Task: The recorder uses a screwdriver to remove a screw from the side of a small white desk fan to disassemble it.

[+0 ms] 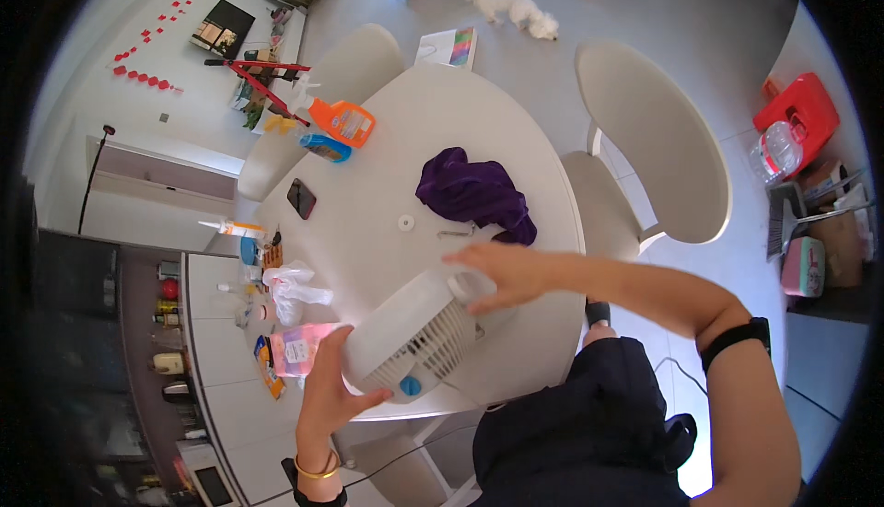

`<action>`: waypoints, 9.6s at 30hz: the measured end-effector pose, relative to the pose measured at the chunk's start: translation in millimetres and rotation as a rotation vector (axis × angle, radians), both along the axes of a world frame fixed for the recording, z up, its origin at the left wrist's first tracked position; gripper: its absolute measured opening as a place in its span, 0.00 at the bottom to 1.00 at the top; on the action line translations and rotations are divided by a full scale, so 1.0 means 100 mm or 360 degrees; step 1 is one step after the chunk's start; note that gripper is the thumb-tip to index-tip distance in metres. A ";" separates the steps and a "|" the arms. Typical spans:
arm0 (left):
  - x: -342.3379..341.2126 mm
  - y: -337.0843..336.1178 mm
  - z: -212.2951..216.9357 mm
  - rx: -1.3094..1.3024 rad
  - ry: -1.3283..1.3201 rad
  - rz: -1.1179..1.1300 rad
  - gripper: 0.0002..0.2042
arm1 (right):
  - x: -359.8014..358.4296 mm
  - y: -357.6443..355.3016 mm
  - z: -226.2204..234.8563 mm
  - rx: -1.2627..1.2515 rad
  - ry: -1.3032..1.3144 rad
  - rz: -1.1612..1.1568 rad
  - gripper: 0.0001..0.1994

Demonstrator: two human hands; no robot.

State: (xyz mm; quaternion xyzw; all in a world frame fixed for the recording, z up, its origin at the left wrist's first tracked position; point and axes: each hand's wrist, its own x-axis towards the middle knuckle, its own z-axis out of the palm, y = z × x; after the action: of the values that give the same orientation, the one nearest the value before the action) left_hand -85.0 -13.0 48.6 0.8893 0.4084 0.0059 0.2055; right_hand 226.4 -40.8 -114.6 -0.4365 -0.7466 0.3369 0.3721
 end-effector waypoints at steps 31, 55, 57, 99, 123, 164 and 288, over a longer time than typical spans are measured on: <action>0.49 0.01 0.01 0.0244 0.0579 -0.0240 0.54 | -0.08 0.24 -0.25 -0.0119 0.0032 0.0237 0.28; 0.32 -0.22 -0.20 0.0390 0.0473 -0.0244 0.52 | -0.18 0.02 -0.43 0.0009 0.0542 -0.0036 0.31; 0.29 -0.27 -0.26 0.0431 0.0455 -0.0265 0.52 | -0.19 0.00 -0.46 -0.0017 0.0571 -0.0052 0.31; 0.19 -0.18 -0.30 0.0512 0.0399 -0.0280 0.48 | -0.28 -0.13 -0.53 0.0134 0.0806 -0.0119 0.23; 0.21 -0.18 -0.22 0.0360 0.0323 -0.0214 0.46 | -0.23 -0.02 -0.30 -0.0283 0.0659 -0.0057 0.19; 0.05 -0.17 -0.33 0.0416 0.0216 -0.0160 0.42 | -0.47 1.33 -0.80 0.0278 -0.0158 -0.0724 0.16; -0.92 0.64 -2.26 -0.0710 -0.1825 0.0721 0.35 | -1.65 0.69 1.11 0.0600 -0.0765 -0.0433 0.37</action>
State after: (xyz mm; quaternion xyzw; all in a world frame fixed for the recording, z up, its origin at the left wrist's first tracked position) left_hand -177.2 50.8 -177.8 0.5732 0.4027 0.4374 0.5639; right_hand 60.9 27.7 -3.4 -0.5225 -0.7972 0.0275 0.3012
